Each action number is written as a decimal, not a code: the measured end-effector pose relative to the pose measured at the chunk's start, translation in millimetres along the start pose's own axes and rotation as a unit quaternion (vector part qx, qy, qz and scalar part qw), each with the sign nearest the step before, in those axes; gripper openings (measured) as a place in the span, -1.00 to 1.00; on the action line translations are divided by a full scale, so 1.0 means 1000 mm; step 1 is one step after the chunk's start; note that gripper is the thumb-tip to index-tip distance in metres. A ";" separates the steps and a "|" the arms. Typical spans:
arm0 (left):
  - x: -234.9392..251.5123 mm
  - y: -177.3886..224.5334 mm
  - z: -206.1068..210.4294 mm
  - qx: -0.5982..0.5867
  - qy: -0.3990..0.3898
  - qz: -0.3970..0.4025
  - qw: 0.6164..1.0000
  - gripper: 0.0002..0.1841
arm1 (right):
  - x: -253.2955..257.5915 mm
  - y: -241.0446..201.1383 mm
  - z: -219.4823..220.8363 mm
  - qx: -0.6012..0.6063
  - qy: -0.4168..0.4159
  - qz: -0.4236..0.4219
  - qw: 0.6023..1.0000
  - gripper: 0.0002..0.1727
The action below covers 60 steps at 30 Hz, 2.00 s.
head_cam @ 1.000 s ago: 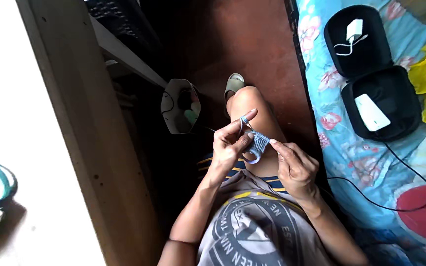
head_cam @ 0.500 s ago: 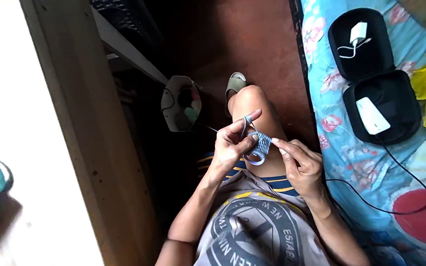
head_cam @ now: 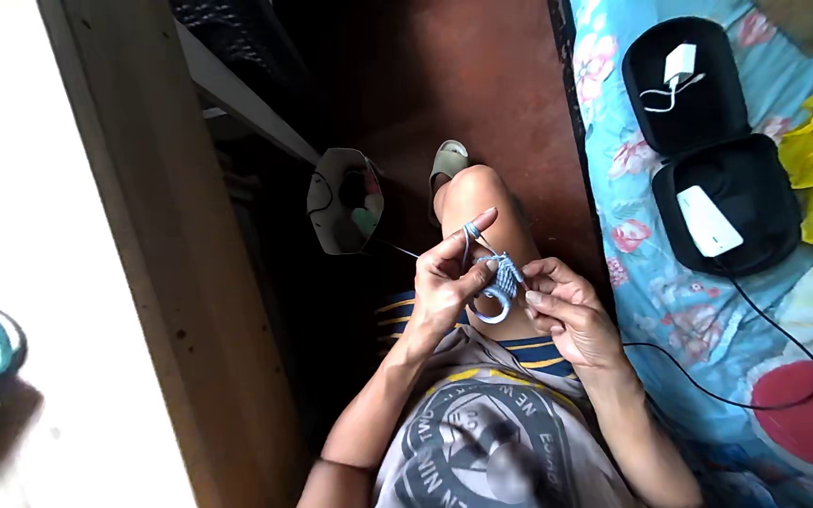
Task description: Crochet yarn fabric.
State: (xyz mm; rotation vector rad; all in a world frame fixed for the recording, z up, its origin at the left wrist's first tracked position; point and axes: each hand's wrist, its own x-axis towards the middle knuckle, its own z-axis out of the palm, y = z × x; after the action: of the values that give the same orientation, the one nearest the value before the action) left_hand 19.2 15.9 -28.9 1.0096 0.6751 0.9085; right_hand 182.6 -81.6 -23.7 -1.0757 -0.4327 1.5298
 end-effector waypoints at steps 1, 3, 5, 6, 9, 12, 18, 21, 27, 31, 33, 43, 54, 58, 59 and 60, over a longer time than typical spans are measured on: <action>0.000 -0.001 0.002 -0.004 0.007 -0.002 1.000 -0.42 | 0.000 0.000 0.002 0.037 -0.005 0.027 0.999 -0.74; 0.000 -0.003 0.004 -0.003 0.019 -0.015 1.000 -0.42 | 0.000 0.001 0.006 0.044 0.012 0.027 0.999 -0.76; -0.001 -0.002 0.008 0.008 0.031 -0.036 0.999 -0.39 | 0.000 0.005 0.008 -0.062 0.041 -0.042 0.996 -0.77; -0.003 -0.001 0.010 0.030 0.036 -0.041 0.998 -0.37 | -0.001 0.007 0.009 -0.151 0.054 -0.095 0.983 -0.77; -0.008 -0.009 0.015 0.175 0.029 0.058 0.982 -0.41 | -0.003 0.010 0.013 -0.397 0.089 -0.231 0.884 -0.82; -0.009 -0.025 0.018 0.236 0.025 0.216 0.947 -0.57 | -0.002 0.001 0.019 -0.362 0.101 -0.192 0.907 -0.84; -0.011 -0.010 0.019 0.082 0.067 0.076 0.991 -0.45 | -0.002 0.007 0.018 -0.333 0.125 -0.245 0.902 -0.82; -0.007 -0.006 0.019 0.016 0.079 0.023 0.997 -0.43 | -0.002 0.020 0.017 -0.505 0.189 -0.351 0.765 -0.83; 0.000 -0.001 0.009 -0.008 0.042 0.008 0.999 -0.51 | 0.000 0.019 0.017 -0.596 0.200 -0.415 0.658 -0.77; 0.004 0.005 0.000 -0.044 0.008 -0.026 0.999 -0.52 | 0.000 0.018 0.016 -0.611 0.187 -0.418 0.645 -0.73; 0.005 0.006 -0.003 -0.064 0.002 -0.037 0.997 -0.54 | -0.001 0.017 0.015 -0.613 0.176 -0.416 0.648 -0.72; 0.004 0.004 -0.003 -0.037 -0.028 -0.025 0.999 -0.50 | -0.004 0.013 0.012 -0.474 0.120 -0.331 0.807 -0.73; 0.004 0.002 -0.002 -0.051 -0.012 -0.017 0.998 -0.54 | -0.006 0.014 0.017 -0.608 0.166 -0.387 0.673 -0.67; 0.007 0.001 -0.005 -0.126 -0.024 -0.060 0.990 -0.58 | -0.008 0.013 0.015 -0.609 0.152 -0.387 0.676 -0.67; 0.007 -0.001 -0.006 -0.140 -0.030 -0.067 0.987 -0.59 | -0.008 0.013 0.015 -0.605 0.147 -0.386 0.680 -0.67; 0.008 -0.002 -0.007 -0.153 -0.031 -0.074 0.985 -0.60 | -0.008 0.013 0.013 -0.599 0.141 -0.383 0.689 -0.67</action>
State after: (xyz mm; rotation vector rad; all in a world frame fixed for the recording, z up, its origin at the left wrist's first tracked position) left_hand 17.4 25.3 -34.0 0.7025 0.5305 0.8180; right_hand 163.7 -88.2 -23.7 -1.7275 -1.5535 0.1378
